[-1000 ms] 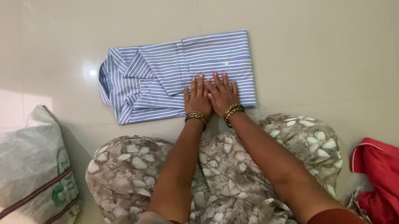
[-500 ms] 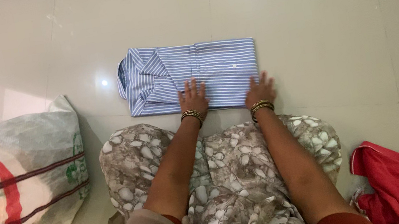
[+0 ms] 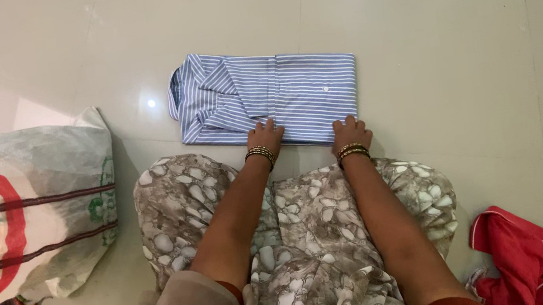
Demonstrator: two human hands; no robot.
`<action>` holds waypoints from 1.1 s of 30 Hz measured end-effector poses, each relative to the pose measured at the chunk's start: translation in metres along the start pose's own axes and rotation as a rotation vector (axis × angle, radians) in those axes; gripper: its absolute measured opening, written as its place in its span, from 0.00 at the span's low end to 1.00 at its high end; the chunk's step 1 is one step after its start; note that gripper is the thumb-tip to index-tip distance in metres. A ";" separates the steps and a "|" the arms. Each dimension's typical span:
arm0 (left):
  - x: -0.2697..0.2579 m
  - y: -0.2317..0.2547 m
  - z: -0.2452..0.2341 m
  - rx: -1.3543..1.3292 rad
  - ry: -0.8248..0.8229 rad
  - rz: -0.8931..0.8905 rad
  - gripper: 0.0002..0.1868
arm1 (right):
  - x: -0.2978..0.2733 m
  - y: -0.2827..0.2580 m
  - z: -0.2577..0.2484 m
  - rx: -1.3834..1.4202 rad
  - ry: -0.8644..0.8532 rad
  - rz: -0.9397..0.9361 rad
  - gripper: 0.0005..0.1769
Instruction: The person folds a blue and white striped shirt on the floor. They smooth the fabric, fold the sleeves inward, fold the shirt in half lengthwise, and then fold it into a compact square.
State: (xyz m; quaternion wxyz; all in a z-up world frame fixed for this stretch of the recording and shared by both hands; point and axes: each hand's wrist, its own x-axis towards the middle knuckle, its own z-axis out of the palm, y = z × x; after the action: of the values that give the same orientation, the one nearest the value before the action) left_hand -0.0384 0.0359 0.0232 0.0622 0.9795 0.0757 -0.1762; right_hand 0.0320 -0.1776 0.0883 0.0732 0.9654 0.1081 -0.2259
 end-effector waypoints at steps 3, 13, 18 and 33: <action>0.002 -0.002 0.002 -0.013 0.028 0.016 0.19 | 0.013 0.007 0.022 0.073 0.119 -0.040 0.10; 0.009 -0.004 -0.005 -0.359 0.457 -0.037 0.05 | 0.060 0.035 0.055 0.706 0.330 -0.070 0.02; 0.006 0.000 -0.023 -0.513 0.570 -0.069 0.07 | 0.024 0.016 0.029 0.349 0.361 -0.096 0.11; -0.001 0.035 -0.028 0.026 0.302 0.245 0.16 | 0.023 0.013 0.015 0.192 0.027 0.244 0.24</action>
State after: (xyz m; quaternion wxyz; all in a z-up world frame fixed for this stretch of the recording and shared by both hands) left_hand -0.0243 0.0054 0.0530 0.0585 0.9974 -0.0380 -0.0194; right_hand 0.0488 -0.1888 0.0656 0.0060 0.9768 -0.0312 -0.2118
